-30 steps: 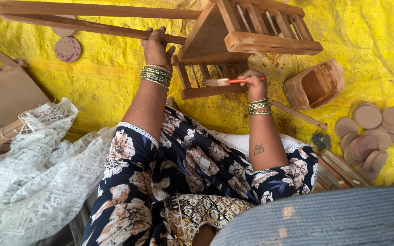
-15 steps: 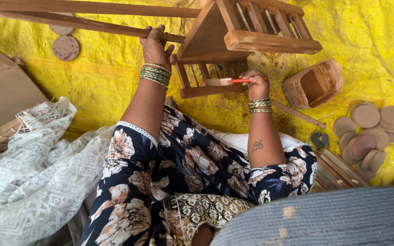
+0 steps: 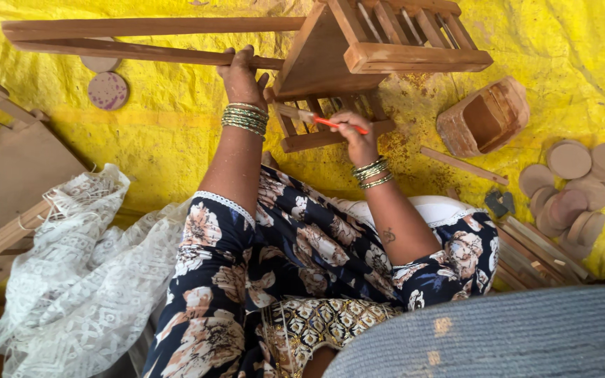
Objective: The person sits on the floor holding a small wooden chair steady with one hand while brushing a liquid finish over its slats and frame with a paintbrush, dipping the brush into a container and working over different parts of the chair.
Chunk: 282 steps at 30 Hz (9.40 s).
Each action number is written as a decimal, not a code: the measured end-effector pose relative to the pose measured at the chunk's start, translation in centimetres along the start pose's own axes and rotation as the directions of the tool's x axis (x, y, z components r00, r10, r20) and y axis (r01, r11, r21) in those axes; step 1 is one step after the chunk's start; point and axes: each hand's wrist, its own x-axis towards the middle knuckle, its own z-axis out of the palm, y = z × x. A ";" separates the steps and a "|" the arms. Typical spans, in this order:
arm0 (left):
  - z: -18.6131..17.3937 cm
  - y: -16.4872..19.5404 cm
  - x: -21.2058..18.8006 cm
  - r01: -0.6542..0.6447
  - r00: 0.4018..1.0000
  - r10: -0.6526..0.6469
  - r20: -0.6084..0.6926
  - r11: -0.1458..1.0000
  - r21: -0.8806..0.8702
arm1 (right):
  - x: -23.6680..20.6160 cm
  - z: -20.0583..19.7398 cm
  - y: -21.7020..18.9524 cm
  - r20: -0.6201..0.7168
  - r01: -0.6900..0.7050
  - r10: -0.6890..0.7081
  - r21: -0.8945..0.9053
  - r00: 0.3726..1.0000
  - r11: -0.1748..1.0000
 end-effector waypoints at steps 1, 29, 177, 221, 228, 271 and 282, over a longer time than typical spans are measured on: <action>0.0 -0.1 0.0 -0.005 1.000 0.005 0.009 1.000 -0.004 | -0.3 0.4 -0.4 0.022 -0.024 0.025 -0.045 0.999 0.999; 1.8 -0.7 0.6 0.058 0.996 -0.054 0.065 0.997 -0.057 | 2.8 -4.1 -3.5 -0.106 -0.059 0.074 0.133 0.992 0.989; -0.5 -1.4 0.0 -0.002 0.984 -0.057 0.166 0.941 0.338 | 1.3 -8.7 0.3 -0.813 -0.113 0.246 0.220 0.527 0.969; -0.6 -1.8 0.7 -0.001 0.984 -0.059 0.167 0.940 0.342 | 2.2 -6.6 -1.3 -0.412 0.140 0.079 0.476 0.908 0.868; -0.4 -1.7 0.5 0.015 0.984 -0.071 0.161 0.946 0.324 | 3.0 -12.7 -2.3 -0.757 0.179 0.439 0.577 0.484 0.797; 0.0 -1.5 0.2 -0.039 0.987 -0.031 0.159 0.908 0.417 | 1.9 -7.9 -1.8 -0.230 -0.386 0.310 -0.516 0.922 0.765; 0.4 -1.5 -0.3 -0.046 0.984 -0.022 0.177 0.928 0.371 | 1.0 -2.4 -1.3 -0.171 -0.119 0.031 -0.529 0.985 0.840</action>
